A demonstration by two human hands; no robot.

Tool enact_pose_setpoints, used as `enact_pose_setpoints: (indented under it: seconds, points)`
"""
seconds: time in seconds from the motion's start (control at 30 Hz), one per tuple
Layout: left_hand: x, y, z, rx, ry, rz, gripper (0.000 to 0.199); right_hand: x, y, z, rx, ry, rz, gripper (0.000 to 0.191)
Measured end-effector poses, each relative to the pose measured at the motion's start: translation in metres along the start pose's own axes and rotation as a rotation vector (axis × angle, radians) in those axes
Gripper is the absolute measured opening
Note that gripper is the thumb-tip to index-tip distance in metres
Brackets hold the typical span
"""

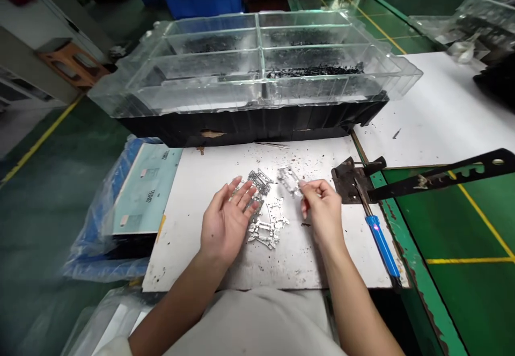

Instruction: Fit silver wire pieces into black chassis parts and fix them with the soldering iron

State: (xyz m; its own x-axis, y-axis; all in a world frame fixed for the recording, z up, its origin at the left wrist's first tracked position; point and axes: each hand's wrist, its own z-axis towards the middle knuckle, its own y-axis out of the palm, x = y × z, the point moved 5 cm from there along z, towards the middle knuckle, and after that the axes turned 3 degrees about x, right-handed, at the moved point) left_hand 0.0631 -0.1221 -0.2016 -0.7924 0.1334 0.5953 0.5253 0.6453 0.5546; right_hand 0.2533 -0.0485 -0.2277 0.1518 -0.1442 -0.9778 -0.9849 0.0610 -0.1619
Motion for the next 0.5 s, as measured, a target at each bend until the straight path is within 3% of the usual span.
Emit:
enact_pose_setpoints:
  seconds: [0.07, 0.13, 0.2, 0.27, 0.3, 0.33, 0.4, 0.43, 0.5]
  points:
    - [0.008, 0.002, 0.002, 0.051, -0.050, -0.130, 0.022, 0.013, -0.006, 0.021, 0.046, 0.012, -0.102, 0.038]
    - [0.020, 0.004, 0.000, 0.065, -0.013, -0.199, 0.018, 0.015, -0.008, 0.030, 0.072, -0.008, -0.223, 0.036]
    - [0.031, 0.001, -0.001, 0.074, 0.062, -0.236, 0.016, 0.003, -0.002, 0.020, 0.125, -0.078, -0.318, 0.034]
    - [0.036, -0.004, -0.001, 0.093, 0.119, -0.253, 0.015, -0.023, 0.017, -0.011, 0.182, -0.231, -0.345, 0.046]
    - [0.037, -0.008, 0.000, 0.110, 0.147, -0.243, 0.017, -0.043, 0.034, -0.034, 0.124, -0.413, -0.333, 0.052]
    - [0.038, -0.013, 0.003, 0.132, 0.180, -0.226, 0.019, -0.063, 0.057, -0.062, -0.029, -0.600, -0.288, 0.054]
    - [0.038, -0.027, 0.011, 0.184, 0.251, -0.184, 0.023, -0.098, 0.106, -0.126, -0.527, -0.895, -0.109, 0.064]
    - [0.039, -0.034, 0.016, 0.212, 0.291, -0.135, 0.024, -0.112, 0.121, -0.151, -0.660, -0.977, -0.059, 0.071]
    - [0.043, -0.052, 0.025, 0.260, 0.350, -0.001, 0.026, -0.128, 0.143, -0.179, -0.821, -1.060, -0.009, 0.056]
